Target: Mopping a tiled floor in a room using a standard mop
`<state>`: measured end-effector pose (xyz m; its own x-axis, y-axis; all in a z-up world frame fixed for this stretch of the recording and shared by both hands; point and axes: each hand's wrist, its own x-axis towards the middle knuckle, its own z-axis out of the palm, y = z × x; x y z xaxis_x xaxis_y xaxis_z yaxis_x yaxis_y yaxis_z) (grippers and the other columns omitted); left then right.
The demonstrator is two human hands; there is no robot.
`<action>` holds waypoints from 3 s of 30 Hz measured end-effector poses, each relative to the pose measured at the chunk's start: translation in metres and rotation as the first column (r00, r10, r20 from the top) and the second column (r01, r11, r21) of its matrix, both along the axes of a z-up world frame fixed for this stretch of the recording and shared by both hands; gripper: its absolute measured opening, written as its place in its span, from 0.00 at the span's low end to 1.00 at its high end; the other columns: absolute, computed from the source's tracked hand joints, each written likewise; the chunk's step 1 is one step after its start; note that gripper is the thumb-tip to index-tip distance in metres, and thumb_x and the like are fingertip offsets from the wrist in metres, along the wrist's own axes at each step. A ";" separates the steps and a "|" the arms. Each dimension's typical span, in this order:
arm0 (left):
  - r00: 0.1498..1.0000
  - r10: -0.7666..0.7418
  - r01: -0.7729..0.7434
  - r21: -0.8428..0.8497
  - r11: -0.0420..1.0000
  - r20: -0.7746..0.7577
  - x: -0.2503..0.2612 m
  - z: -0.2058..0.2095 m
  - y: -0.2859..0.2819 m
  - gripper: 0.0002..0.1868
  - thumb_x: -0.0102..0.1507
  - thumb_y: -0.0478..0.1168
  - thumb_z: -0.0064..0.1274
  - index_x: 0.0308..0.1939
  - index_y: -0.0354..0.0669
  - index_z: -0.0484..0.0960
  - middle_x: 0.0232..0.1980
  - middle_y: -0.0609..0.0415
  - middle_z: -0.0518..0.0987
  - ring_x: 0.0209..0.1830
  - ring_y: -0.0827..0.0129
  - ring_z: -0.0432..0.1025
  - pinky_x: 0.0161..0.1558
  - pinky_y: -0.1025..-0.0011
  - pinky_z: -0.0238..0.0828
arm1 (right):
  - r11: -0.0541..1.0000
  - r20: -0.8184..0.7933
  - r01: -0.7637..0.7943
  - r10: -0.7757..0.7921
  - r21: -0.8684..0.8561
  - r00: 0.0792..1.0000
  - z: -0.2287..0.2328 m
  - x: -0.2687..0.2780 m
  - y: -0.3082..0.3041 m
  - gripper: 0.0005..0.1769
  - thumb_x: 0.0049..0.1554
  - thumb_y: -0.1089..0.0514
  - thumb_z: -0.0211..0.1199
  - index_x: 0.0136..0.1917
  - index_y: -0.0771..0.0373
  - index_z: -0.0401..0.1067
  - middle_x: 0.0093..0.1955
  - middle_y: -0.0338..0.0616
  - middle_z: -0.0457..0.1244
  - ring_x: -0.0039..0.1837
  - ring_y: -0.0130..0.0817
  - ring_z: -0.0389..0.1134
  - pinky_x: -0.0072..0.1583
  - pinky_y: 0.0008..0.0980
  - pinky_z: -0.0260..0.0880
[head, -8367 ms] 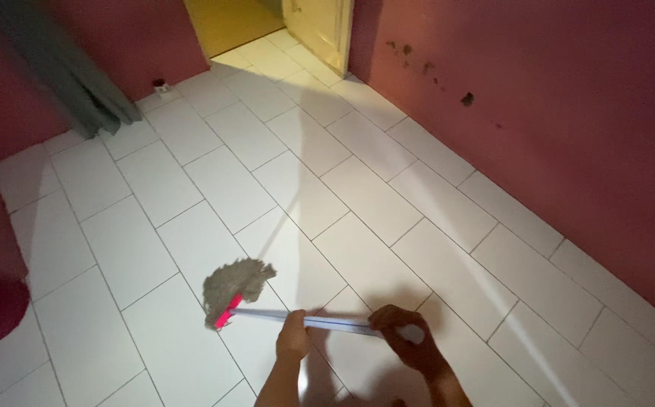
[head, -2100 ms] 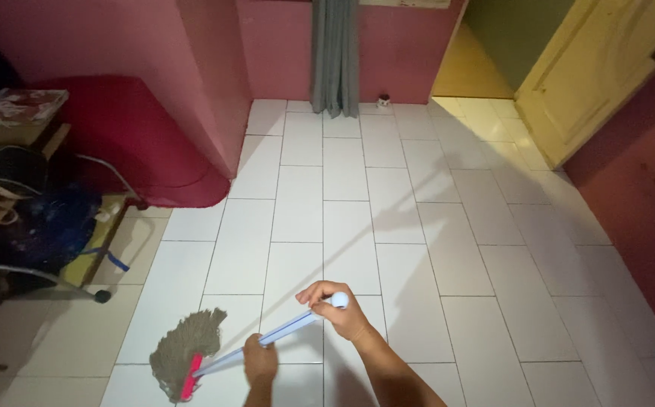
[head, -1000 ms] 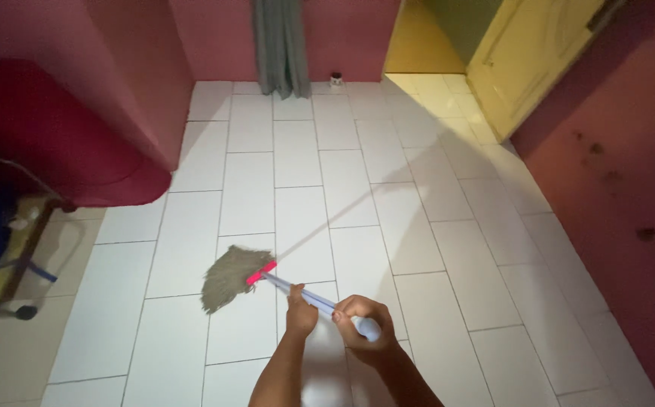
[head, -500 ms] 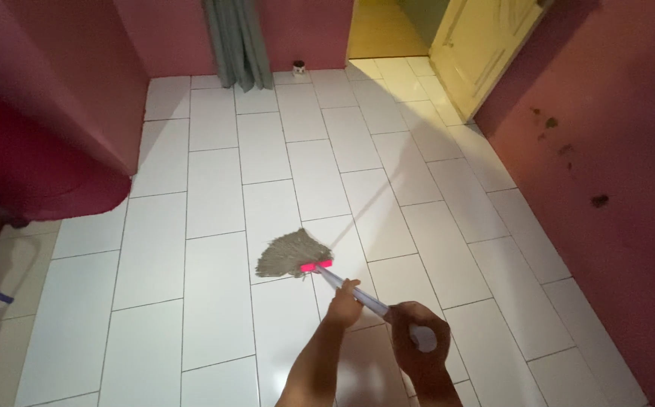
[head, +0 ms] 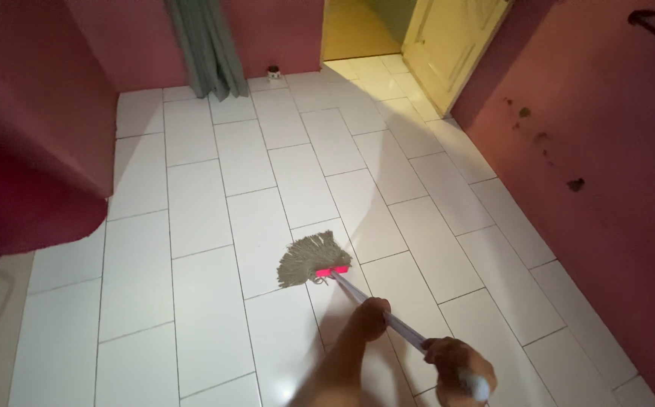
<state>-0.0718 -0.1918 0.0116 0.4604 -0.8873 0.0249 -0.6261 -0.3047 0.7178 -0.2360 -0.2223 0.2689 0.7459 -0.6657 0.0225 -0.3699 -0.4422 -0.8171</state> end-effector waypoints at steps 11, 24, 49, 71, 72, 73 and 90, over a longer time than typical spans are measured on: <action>0.999 0.019 -0.009 0.335 0.942 -0.026 0.087 -0.006 0.083 0.17 0.61 0.33 0.45 0.48 0.57 0.82 0.54 0.54 0.79 0.61 0.56 0.69 0.63 0.60 0.68 | 0.948 0.741 -0.316 0.191 0.030 0.644 0.025 0.041 0.058 0.12 0.56 0.72 0.56 0.31 0.66 0.69 0.33 0.48 0.64 0.39 0.46 0.71 0.58 0.56 0.82; 0.885 0.150 -0.250 0.178 0.952 0.441 0.171 -0.087 0.239 0.11 0.57 0.39 0.51 0.43 0.51 0.82 0.49 0.60 0.79 0.57 0.60 0.68 0.60 0.67 0.65 | 0.680 0.686 -0.727 0.485 0.094 0.542 0.018 0.134 0.132 0.08 0.59 0.69 0.57 0.37 0.64 0.69 0.40 0.49 0.64 0.46 0.49 0.68 0.56 0.52 0.71; 0.487 0.873 -0.814 0.343 0.469 -0.038 0.195 -0.018 0.554 0.10 0.65 0.41 0.47 0.46 0.49 0.82 0.52 0.55 0.79 0.59 0.62 0.69 0.59 0.61 0.72 | 0.293 0.524 -0.929 0.767 0.227 0.370 -0.003 0.277 0.333 0.11 0.60 0.65 0.61 0.35 0.63 0.71 0.44 0.46 0.72 0.54 0.49 0.76 0.56 0.45 0.75; -0.414 0.847 -0.882 0.378 -0.282 -0.334 0.155 -0.043 0.520 0.37 0.65 0.58 0.54 0.75 0.58 0.60 0.84 0.57 0.52 0.88 0.60 0.35 0.78 0.54 0.45 | -0.017 0.746 -0.885 0.546 0.465 0.382 0.008 0.318 0.363 0.15 0.55 0.57 0.54 0.29 0.65 0.70 0.31 0.50 0.65 0.38 0.43 0.67 0.66 0.60 0.69; 0.171 0.961 -0.786 0.618 0.000 0.217 0.159 -0.036 0.517 0.35 0.69 0.51 0.45 0.79 0.61 0.51 0.74 0.48 0.60 0.81 0.50 0.39 0.76 0.43 0.39 | 0.029 0.712 -0.909 0.611 0.417 0.346 0.012 0.322 0.358 0.12 0.54 0.60 0.58 0.29 0.62 0.71 0.30 0.46 0.66 0.39 0.40 0.68 0.60 0.50 0.71; 0.772 0.461 -0.500 0.866 0.017 0.437 0.163 -0.029 0.512 0.35 0.73 0.44 0.36 0.83 0.63 0.41 0.64 0.40 0.69 0.75 0.40 0.43 0.75 0.33 0.33 | 0.071 0.670 -0.929 0.673 0.362 0.313 0.016 0.326 0.352 0.11 0.53 0.64 0.61 0.29 0.60 0.73 0.30 0.42 0.66 0.40 0.37 0.69 0.54 0.39 0.73; 0.051 0.877 -0.955 0.233 0.182 -0.478 0.242 -0.024 0.405 0.37 0.61 0.25 0.36 0.76 0.47 0.58 0.73 0.55 0.58 0.68 0.60 0.66 0.70 0.66 0.62 | 0.462 0.455 -0.872 0.750 0.161 0.481 -0.014 0.335 0.248 0.24 0.52 0.75 0.64 0.27 0.61 0.53 0.32 0.37 0.64 0.35 0.29 0.59 0.38 0.27 0.58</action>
